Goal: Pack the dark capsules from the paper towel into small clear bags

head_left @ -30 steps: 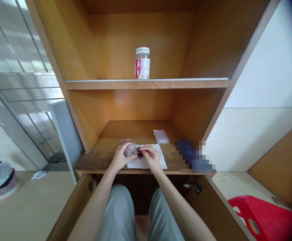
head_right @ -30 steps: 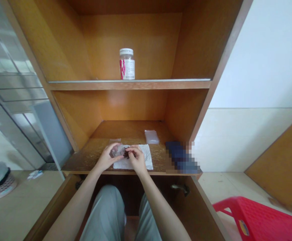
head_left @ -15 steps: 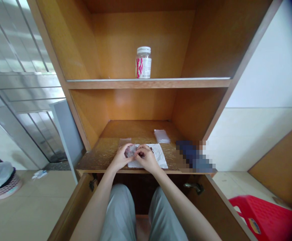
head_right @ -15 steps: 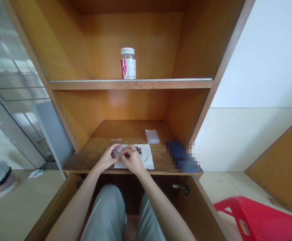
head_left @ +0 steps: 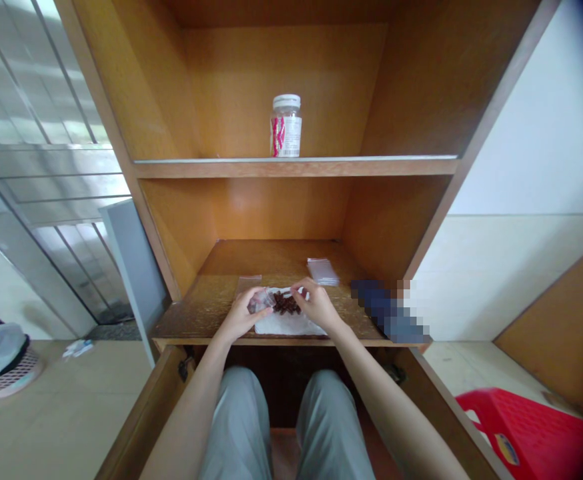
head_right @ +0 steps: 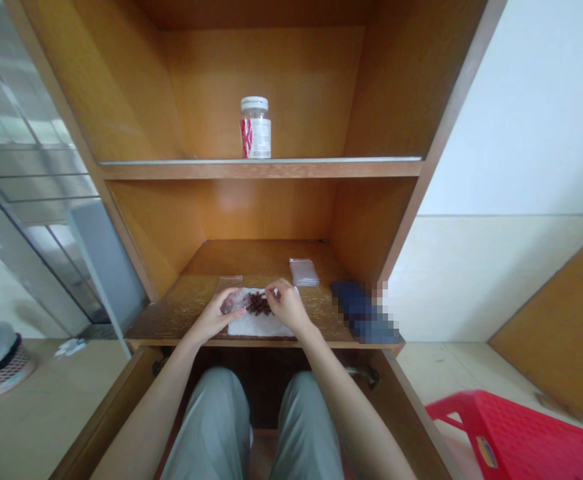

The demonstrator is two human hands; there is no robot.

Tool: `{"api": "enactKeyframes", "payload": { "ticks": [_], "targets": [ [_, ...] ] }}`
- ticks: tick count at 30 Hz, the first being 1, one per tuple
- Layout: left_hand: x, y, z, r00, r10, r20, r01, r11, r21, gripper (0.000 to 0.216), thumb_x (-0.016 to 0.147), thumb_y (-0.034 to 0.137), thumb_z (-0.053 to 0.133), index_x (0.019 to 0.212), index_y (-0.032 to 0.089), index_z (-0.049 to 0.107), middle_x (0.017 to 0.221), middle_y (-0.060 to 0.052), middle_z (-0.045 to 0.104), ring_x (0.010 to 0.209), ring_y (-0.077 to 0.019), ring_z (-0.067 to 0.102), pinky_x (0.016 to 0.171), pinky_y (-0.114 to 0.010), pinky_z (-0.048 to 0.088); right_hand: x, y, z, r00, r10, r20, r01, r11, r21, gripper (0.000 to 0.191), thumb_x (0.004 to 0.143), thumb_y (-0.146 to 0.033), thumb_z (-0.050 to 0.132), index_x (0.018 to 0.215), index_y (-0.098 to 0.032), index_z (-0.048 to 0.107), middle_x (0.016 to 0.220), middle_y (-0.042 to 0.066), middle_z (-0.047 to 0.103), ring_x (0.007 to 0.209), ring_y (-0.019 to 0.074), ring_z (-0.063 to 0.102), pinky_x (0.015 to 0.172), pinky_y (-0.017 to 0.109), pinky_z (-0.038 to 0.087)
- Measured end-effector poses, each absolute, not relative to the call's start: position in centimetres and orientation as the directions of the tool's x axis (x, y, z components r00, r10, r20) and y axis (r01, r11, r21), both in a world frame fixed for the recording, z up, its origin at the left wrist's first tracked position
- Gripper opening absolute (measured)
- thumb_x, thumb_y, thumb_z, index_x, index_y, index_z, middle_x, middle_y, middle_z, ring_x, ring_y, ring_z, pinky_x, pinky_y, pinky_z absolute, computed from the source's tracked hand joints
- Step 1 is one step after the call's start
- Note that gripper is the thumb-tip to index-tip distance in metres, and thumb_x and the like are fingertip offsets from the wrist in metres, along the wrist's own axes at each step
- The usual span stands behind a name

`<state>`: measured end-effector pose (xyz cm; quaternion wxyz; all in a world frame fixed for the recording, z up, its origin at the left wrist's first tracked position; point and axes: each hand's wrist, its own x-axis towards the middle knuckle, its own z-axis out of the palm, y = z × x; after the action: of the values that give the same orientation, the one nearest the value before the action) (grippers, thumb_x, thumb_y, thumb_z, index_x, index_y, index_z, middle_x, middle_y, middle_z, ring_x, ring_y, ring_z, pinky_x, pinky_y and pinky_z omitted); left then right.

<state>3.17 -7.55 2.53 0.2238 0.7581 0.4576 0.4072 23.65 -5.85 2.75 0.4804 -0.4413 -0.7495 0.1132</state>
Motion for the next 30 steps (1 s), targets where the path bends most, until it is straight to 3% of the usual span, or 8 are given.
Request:
{"api": "enactKeyframes", "payload": {
  "ticks": [6,15,23,30],
  "targets": [
    [3.1,-7.5,2.3,0.257,0.889,0.378,0.514,-0.457,0.726,0.046,0.072,0.040,0.059,0.112,0.020,0.051,0.100,-0.006,0.059,0.088,-0.0169,0.054,0.081,-0.030,0.042,26.8,-4.8,1.9,-0.129,0.870,0.477,0.776,0.388,-0.498,0.016,0.068,-0.014,0.052,0.060,-0.019,0.064,0.065,0.007,0.064,0.066,0.0172,0.059,0.063,0.024,0.042],
    [3.1,-7.7,2.4,0.260,0.892,0.370,0.466,-0.452,0.761,0.048,0.069,0.041,0.061,0.111,0.020,0.051,0.096,-0.005,0.059,0.086,-0.0167,0.054,0.080,-0.029,0.042,26.5,-4.6,2.1,-0.133,0.929,0.344,0.859,0.281,-0.428,0.016,0.065,-0.014,0.052,0.062,-0.015,0.067,0.066,0.011,0.066,0.066,0.0188,0.062,0.062,0.023,0.041],
    [2.9,-7.4,2.0,0.275,0.889,0.367,0.454,-0.456,0.766,0.053,0.066,0.040,0.064,0.112,0.019,0.051,0.090,-0.005,0.057,0.083,-0.0160,0.053,0.078,-0.028,0.041,26.2,-4.4,3.3,-0.117,0.982,0.151,0.926,0.163,-0.342,0.018,0.066,-0.014,0.051,0.069,-0.010,0.068,0.079,0.015,0.067,0.076,0.0186,0.062,0.065,0.020,0.040],
    [2.9,-7.5,2.2,0.273,0.884,0.378,0.441,-0.465,0.768,0.050,0.067,0.040,0.063,0.111,0.019,0.051,0.092,-0.005,0.058,0.084,-0.0168,0.053,0.078,-0.029,0.041,25.8,-4.4,3.3,-0.097,0.988,0.123,0.930,0.135,-0.343,0.016,0.064,-0.014,0.054,0.071,-0.009,0.067,0.081,0.015,0.067,0.078,0.0200,0.062,0.066,0.021,0.041]
  ]
}}
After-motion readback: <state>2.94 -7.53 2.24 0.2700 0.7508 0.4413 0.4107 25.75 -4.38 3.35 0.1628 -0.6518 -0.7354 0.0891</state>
